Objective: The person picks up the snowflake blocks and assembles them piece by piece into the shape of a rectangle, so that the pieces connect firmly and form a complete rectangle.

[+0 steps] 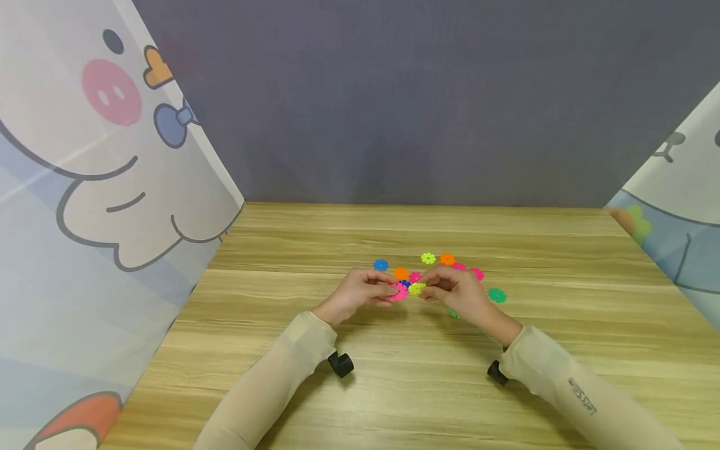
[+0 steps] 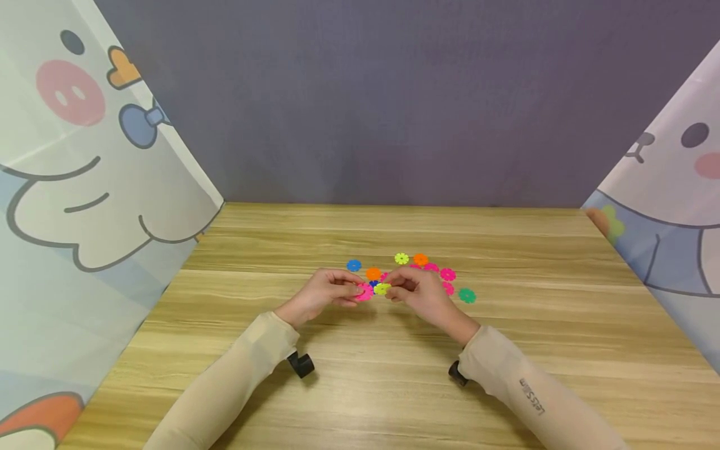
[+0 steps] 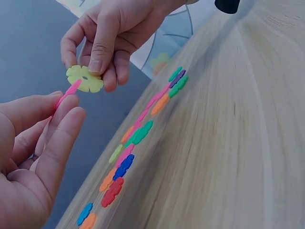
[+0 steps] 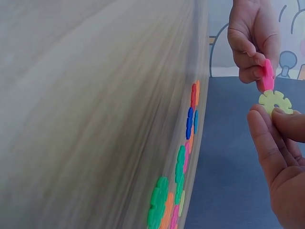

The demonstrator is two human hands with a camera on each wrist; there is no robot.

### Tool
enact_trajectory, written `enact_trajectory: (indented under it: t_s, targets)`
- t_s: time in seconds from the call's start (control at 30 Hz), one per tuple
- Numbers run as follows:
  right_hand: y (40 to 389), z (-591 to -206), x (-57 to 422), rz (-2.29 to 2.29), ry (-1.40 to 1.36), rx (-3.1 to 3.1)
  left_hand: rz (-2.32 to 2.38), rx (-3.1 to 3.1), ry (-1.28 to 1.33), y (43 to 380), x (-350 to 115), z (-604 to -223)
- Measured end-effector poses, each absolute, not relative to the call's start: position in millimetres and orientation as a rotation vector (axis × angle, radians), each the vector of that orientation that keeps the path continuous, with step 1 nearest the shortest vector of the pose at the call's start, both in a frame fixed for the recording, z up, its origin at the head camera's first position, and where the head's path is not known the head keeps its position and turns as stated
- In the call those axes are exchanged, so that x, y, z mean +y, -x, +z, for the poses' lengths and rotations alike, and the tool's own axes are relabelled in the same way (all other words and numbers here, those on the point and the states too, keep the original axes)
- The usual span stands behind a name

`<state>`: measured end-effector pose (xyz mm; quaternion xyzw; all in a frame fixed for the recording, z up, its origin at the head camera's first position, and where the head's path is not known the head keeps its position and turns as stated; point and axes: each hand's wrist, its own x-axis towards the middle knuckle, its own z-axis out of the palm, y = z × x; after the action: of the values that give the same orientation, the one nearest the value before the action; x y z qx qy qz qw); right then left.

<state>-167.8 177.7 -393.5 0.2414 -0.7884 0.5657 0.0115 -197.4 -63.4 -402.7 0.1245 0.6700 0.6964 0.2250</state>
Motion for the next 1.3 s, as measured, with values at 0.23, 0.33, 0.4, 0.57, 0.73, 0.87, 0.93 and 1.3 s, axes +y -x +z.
enact_trajectory:
  t_s: [0.23,0.33,0.4,0.57,0.73,0.87,0.93,1.3]
  targets:
    - [169.4,-395.0,175.9,1.742,-0.814,-2.433,1.922,1.829,-0.313,195.9,-60.3,-400.0]
    - [169.5,-395.5,175.6,1.728,-0.843,-2.414,1.921,1.828,-0.311,196.1,-59.4,-400.4]
    - [169.2,-395.8,175.4,1.717,-0.850,-2.410,1.920,1.827,-0.312,196.1,-59.1,-400.6]
    - [168.6,-397.4,174.3,1.682,-0.848,-2.421,1.917,1.829,-0.325,196.3,-59.1,-401.2]
    - [168.1,-398.5,173.0,1.655,-0.861,-2.395,1.942,1.825,-0.337,196.3,-58.6,-401.9]
    - [168.3,-399.1,172.3,1.657,-0.859,-2.377,1.971,1.825,-0.324,196.0,-57.6,-401.9]
    - [168.7,-399.7,172.0,1.656,-0.860,-2.370,1.986,1.829,-0.315,195.6,-56.8,-401.7]
    - [169.3,-399.8,167.7,1.555,-0.920,-2.316,2.036,1.813,-0.291,192.7,-53.6,-400.9]
